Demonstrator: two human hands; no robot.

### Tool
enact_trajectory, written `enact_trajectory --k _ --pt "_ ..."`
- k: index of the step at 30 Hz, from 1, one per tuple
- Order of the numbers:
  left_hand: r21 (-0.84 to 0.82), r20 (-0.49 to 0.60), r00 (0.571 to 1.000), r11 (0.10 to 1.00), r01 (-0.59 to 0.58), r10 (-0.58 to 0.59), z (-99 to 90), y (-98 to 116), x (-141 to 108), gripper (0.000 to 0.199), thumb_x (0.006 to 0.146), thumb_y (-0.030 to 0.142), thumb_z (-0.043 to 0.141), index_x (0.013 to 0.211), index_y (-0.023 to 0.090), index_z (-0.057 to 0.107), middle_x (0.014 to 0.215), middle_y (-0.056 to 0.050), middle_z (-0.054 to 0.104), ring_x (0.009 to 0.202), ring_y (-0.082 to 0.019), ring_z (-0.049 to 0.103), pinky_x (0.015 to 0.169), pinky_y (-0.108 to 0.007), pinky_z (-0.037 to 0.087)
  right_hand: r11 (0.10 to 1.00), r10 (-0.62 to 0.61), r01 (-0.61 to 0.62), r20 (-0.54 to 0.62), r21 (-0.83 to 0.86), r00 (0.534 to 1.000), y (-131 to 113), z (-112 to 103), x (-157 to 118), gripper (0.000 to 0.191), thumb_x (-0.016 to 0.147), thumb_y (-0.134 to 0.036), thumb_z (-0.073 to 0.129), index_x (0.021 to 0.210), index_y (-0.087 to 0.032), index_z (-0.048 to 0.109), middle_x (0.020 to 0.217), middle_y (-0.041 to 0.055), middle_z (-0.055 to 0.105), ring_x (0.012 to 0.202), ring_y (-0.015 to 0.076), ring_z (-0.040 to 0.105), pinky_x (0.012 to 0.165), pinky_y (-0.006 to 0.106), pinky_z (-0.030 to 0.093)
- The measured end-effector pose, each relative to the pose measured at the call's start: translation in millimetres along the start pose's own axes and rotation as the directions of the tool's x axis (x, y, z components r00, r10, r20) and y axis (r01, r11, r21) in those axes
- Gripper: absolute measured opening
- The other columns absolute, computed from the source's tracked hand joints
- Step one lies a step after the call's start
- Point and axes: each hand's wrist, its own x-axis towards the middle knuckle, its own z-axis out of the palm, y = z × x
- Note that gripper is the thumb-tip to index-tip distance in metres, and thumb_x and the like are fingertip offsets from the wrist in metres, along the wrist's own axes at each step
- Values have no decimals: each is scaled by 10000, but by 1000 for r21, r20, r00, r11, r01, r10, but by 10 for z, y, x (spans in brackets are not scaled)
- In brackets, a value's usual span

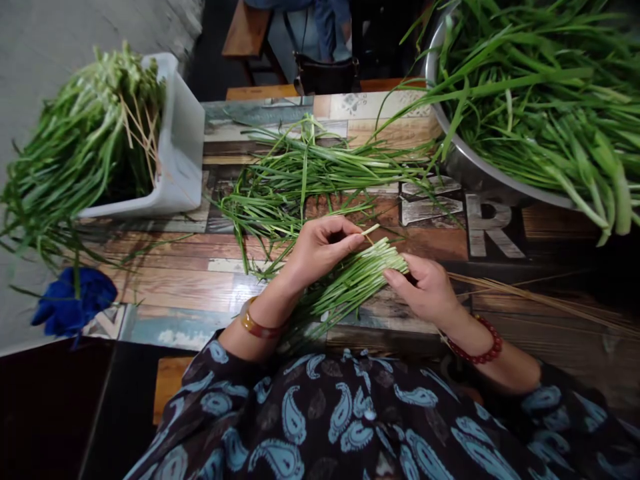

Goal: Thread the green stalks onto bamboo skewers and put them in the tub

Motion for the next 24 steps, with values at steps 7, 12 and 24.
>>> enact_trajectory --k 7,12,24 --pt "39 -34 999 999 -18 19 3 5 -2 197 773 316 712 706 130 710 653 -11 650 596 -90 519 580 -211 398 1000 -10 10 -5 -15 1000 8 -5 -7 233 874 -306 529 678 -184 552 581 -7 564 542 120 500 554 239 375" --pt "62 -53 998 998 -28 31 5 5 -3 191 774 314 702 706 136 709 643 -8 643 584 -92 506 575 -216 393 1000 9 -9 -3 -7 1000 1 -2 -1 227 865 -311 535 673 -191 543 571 -14 548 539 118 487 552 238 373" --pt "316 -32 959 913 -257 281 13 13 -16 146 824 235 658 705 157 693 657 -10 631 613 -106 531 605 -231 390 1000 23 -23 -10 1 1000 -4 11 -3 244 874 -309 533 658 -198 508 573 -12 534 542 119 479 550 242 363"
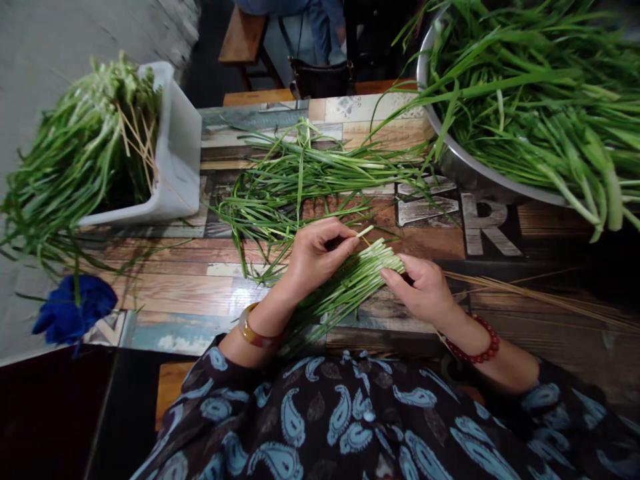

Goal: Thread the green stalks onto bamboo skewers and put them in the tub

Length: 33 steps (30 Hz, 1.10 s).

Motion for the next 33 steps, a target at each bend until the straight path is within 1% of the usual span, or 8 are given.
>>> enact_trajectory --k 6,11,15,19,23,26,30,33 --pt "110 9 994 988 -107 106 38 -17 -37 134 850 193 628 740 153 694 675 -23 630 634 -114 547 613 -234 398 1000 -12 12 -5 2 1000 11 15 7 255 882 -309 522 655 -197 497 574 -14 518 550 118 471 560 246 354" --pt "123 166 983 987 -105 84 -6 -35 -26 159 875 209 591 779 169 712 706 -37 650 675 -132 576 641 -243 428 1000 1 -1 1 -8 1000 1 18 28 271 886 -321 515 646 -199 485 574 -15 512 558 118 458 570 250 353" --pt "-3 240 970 999 -32 31 -98 -33 13 184 875 273 613 951 171 746 920 -81 732 847 -169 655 798 -271 492 998 -19 19 14 54 1000 -5 11 53 275 886 -323 509 643 -196 480 566 -26 489 544 108 446 549 238 341" --pt "-71 299 950 991 112 -86 -133 -2 19 363 829 383 680 1119 168 718 1090 -107 732 970 -217 665 881 -300 501 996 -43 41 22 76 999 5 12 68 267 880 -327 530 653 -189 513 589 -21 511 559 110 453 552 236 339" --pt "-109 405 903 974 200 -141 -100 -6 8 319 861 437 626 880 138 736 812 -53 712 740 -159 625 691 -242 484 993 -80 79 13 84 997 30 41 82 266 884 -319 536 656 -181 534 604 -18 526 563 110 452 559 238 331" --pt "-42 375 916 985 170 -142 -67 -15 3 363 870 449 601 713 130 675 613 5 569 588 -100 483 557 -202 383 990 -123 125 -37 60 992 58 81 104 288 881 -307 540 625 -183 498 578 -34 482 554 103 442 559 239 304" --pt "96 327 943 995 35 -65 -74 41 17 369 880 420 577 655 132 627 575 24 482 575 -85 404 520 -189 314 984 -166 173 -117 49 979 101 110 146 291 870 -304 543 614 -183 476 571 -42 472 550 95 421 556 236 287" --pt "72 389 920 997 25 -51 -123 131 47 375 879 433 578 667 132 643 580 15 521 574 -90 440 532 -196 360 978 -193 199 -105 56 976 108 85 156 314 853 -323 555 589 -181 462 552 -50 451 539 90 395 538 229 278"
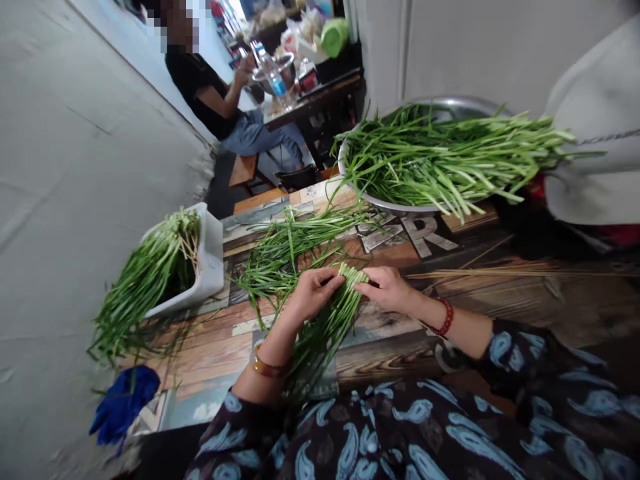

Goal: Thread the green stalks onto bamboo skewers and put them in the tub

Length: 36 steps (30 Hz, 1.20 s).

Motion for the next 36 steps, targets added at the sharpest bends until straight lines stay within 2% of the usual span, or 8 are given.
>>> enact_trajectory --k 4,7,11,14,19,23,31,36 --pt "-235 160 982 970 -61 101 -88 108 -10 349 751 414 743 953 131 710 847 -69 706 780 -157 624 744 -289 516 998 35 -37 54 51 998 -104 -67 1 291 843 -358 580 631 -167 519 539 -43 499 524 90 418 525 221 316" --pt "-290 199 971 954 -73 135 -205 187 -56 367 674 399 806 908 130 720 835 -67 725 732 -151 632 706 -280 523 978 45 -66 109 196 993 -285 -143 5 230 844 -359 598 876 -134 634 606 -26 577 520 90 466 518 216 379" --pt "-377 -44 997 923 -75 63 -519 397 -220 315 669 386 814 792 112 716 725 -44 706 611 -122 605 586 -235 485 970 -49 14 142 241 989 -628 -383 39 425 862 -367 596 1213 -127 602 789 12 638 572 96 549 542 226 456" --pt "-421 -225 972 893 -160 68 -766 640 -370 303 656 359 830 788 111 720 742 -45 712 635 -127 624 624 -250 498 991 -128 135 173 -26 977 -922 -652 109 337 933 -363 516 1142 -154 679 689 -4 631 495 98 525 509 233 434" --pt "-428 -246 955 865 -261 167 -951 902 -510 315 681 371 826 867 130 746 847 -69 741 738 -144 657 712 -271 517 856 -370 355 34 -377 928 -1357 -975 270 294 938 -299 512 1048 -171 753 656 19 667 587 151 604 606 272 460" --pt "-503 -292 923 780 -372 251 -940 893 -559 379 692 423 820 930 135 756 920 -108 752 835 -181 687 788 -298 531 834 -368 353 49 -424 928 -1565 -1050 340 289 934 -317 535 1067 -189 758 667 10 699 555 145 606 557 258 438" --pt "-666 -383 908 631 -398 168 -882 700 -600 382 717 434 803 893 99 745 851 -104 753 792 -193 708 741 -299 551 770 -432 403 59 -494 900 -1733 -905 426 270 924 -308 537 980 -189 773 779 26 759 633 156 664 590 255 455" --pt "-694 -358 920 614 -375 157 -880 668 -673 380 718 419 801 923 105 743 898 -105 757 855 -217 719 811 -344 565 757 -410 400 101 -516 906 -1814 -852 435 228 897 -295 568 908 -205 777 714 11 741 614 159 658 562 257 436"
